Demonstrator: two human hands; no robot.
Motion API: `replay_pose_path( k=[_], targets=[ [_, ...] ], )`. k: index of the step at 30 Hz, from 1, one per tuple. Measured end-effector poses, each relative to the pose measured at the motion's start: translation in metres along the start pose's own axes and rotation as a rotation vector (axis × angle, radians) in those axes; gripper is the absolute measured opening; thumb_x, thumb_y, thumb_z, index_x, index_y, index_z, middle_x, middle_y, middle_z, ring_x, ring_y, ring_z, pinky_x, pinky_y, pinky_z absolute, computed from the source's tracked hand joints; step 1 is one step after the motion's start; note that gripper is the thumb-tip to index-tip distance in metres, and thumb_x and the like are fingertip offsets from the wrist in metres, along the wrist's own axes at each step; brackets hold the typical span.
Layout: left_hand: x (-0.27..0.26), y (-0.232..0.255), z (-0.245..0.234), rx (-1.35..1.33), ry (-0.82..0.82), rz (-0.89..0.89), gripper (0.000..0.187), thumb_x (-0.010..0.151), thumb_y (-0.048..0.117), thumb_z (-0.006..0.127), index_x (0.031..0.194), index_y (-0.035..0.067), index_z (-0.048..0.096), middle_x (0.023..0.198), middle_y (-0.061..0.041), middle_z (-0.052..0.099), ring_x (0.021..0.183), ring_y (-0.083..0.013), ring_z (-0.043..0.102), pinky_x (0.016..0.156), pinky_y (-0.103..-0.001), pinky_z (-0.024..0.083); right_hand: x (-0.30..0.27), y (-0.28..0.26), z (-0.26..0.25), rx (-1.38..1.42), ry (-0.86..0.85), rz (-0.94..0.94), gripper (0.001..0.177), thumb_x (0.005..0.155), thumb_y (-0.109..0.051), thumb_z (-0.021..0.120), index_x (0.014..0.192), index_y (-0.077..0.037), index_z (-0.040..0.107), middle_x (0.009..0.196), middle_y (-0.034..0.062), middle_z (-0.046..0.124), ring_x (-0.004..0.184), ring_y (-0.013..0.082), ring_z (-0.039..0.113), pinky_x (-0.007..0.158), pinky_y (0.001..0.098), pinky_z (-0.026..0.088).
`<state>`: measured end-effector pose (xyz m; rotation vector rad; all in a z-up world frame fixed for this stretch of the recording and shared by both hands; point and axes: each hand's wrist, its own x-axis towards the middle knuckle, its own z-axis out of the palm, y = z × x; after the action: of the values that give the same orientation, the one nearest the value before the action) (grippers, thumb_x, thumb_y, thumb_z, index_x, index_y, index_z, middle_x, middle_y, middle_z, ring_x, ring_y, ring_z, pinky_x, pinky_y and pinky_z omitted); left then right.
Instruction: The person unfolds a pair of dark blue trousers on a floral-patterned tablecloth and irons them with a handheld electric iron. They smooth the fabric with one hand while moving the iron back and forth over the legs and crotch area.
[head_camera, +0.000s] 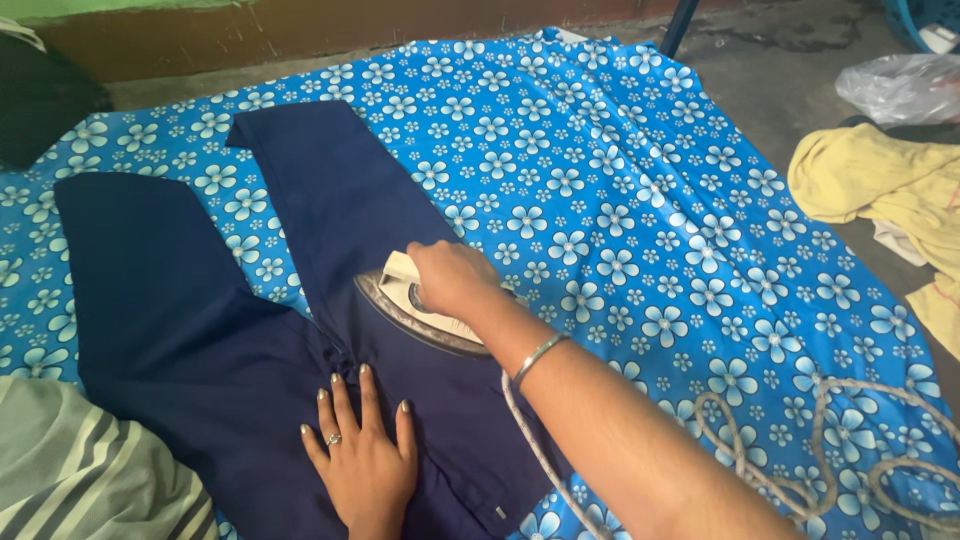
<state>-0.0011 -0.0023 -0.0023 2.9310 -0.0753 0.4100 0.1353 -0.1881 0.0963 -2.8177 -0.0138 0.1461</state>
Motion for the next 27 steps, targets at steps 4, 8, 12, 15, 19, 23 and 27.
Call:
replay_pose_path(
  k=[4, 8, 12, 15, 19, 23, 27],
  targets=[
    [-0.001, -0.002, 0.0, -0.009, -0.012, -0.002, 0.067, 0.092, 0.053, 0.049, 0.152, 0.023, 0.046, 0.157, -0.013, 0.045, 0.148, -0.0316, 0.037, 0.119, -0.058, 0.024, -0.006, 0.005, -0.006, 0.042, -0.061, -0.142, 0.035, 0.077, -0.019, 0.075, 0.11, -0.01, 0.067, 0.1, 0.018, 0.075, 0.097, 0.0385, 0.072, 0.083, 0.0506, 0.057],
    [0.0, -0.002, 0.001, -0.016, -0.007, -0.007, 0.068, 0.092, 0.054, 0.05, 0.152, 0.023, 0.047, 0.156, -0.013, 0.045, 0.146, -0.0321, 0.038, 0.119, -0.058, 0.023, -0.02, 0.011, -0.011, 0.014, -0.171, -0.248, 0.034, 0.074, -0.019, 0.076, 0.107, -0.015, 0.07, 0.095, 0.0137, 0.076, 0.095, 0.0354, 0.073, 0.082, 0.0497, 0.056],
    [-0.003, -0.003, 0.003, -0.03, 0.025, 0.02, 0.067, 0.094, 0.052, 0.05, 0.153, 0.021, 0.049, 0.158, -0.014, 0.046, 0.148, -0.0331, 0.039, 0.12, -0.059, 0.024, -0.036, 0.036, -0.026, 0.066, -0.265, -0.389, 0.036, 0.069, -0.022, 0.078, 0.103, -0.015, 0.072, 0.092, 0.0109, 0.077, 0.092, 0.0325, 0.074, 0.077, 0.0484, 0.056],
    [-0.005, -0.005, 0.006, -0.016, 0.027, 0.036, 0.066, 0.095, 0.051, 0.05, 0.154, 0.021, 0.049, 0.159, -0.015, 0.046, 0.149, -0.0336, 0.039, 0.12, -0.06, 0.024, -0.051, 0.045, -0.037, 0.083, -0.291, -0.454, 0.037, 0.065, -0.024, 0.079, 0.102, -0.018, 0.073, 0.091, 0.0095, 0.077, 0.091, 0.0317, 0.074, 0.075, 0.0484, 0.056],
    [-0.007, -0.008, 0.01, -0.027, 0.013, 0.059, 0.067, 0.095, 0.042, 0.05, 0.157, 0.016, 0.045, 0.16, -0.016, 0.045, 0.15, -0.0338, 0.038, 0.12, -0.061, 0.025, -0.066, 0.034, -0.032, -0.018, -0.333, -0.467, 0.029, 0.069, -0.027, 0.077, 0.097, -0.018, 0.073, 0.092, 0.0078, 0.077, 0.092, 0.0319, 0.073, 0.075, 0.0498, 0.056],
    [-0.008, -0.011, 0.014, -0.054, 0.033, 0.072, 0.069, 0.098, 0.033, 0.049, 0.16, 0.004, 0.04, 0.161, -0.015, 0.045, 0.151, -0.0328, 0.038, 0.122, -0.061, 0.025, -0.073, 0.029, -0.021, -0.003, -0.262, -0.381, 0.031, 0.07, -0.02, 0.074, 0.101, -0.018, 0.073, 0.092, 0.0103, 0.077, 0.089, 0.0336, 0.074, 0.075, 0.0502, 0.058],
    [-0.01, -0.014, 0.016, -0.056, 0.03, 0.078, 0.071, 0.094, 0.03, 0.05, 0.158, 0.002, 0.041, 0.161, -0.015, 0.045, 0.15, -0.0315, 0.038, 0.122, -0.059, 0.025, -0.076, 0.021, -0.009, -0.036, -0.103, -0.321, 0.029, 0.076, -0.016, 0.073, 0.105, -0.014, 0.071, 0.088, 0.0149, 0.076, 0.086, 0.0373, 0.074, 0.074, 0.052, 0.058]
  ],
)
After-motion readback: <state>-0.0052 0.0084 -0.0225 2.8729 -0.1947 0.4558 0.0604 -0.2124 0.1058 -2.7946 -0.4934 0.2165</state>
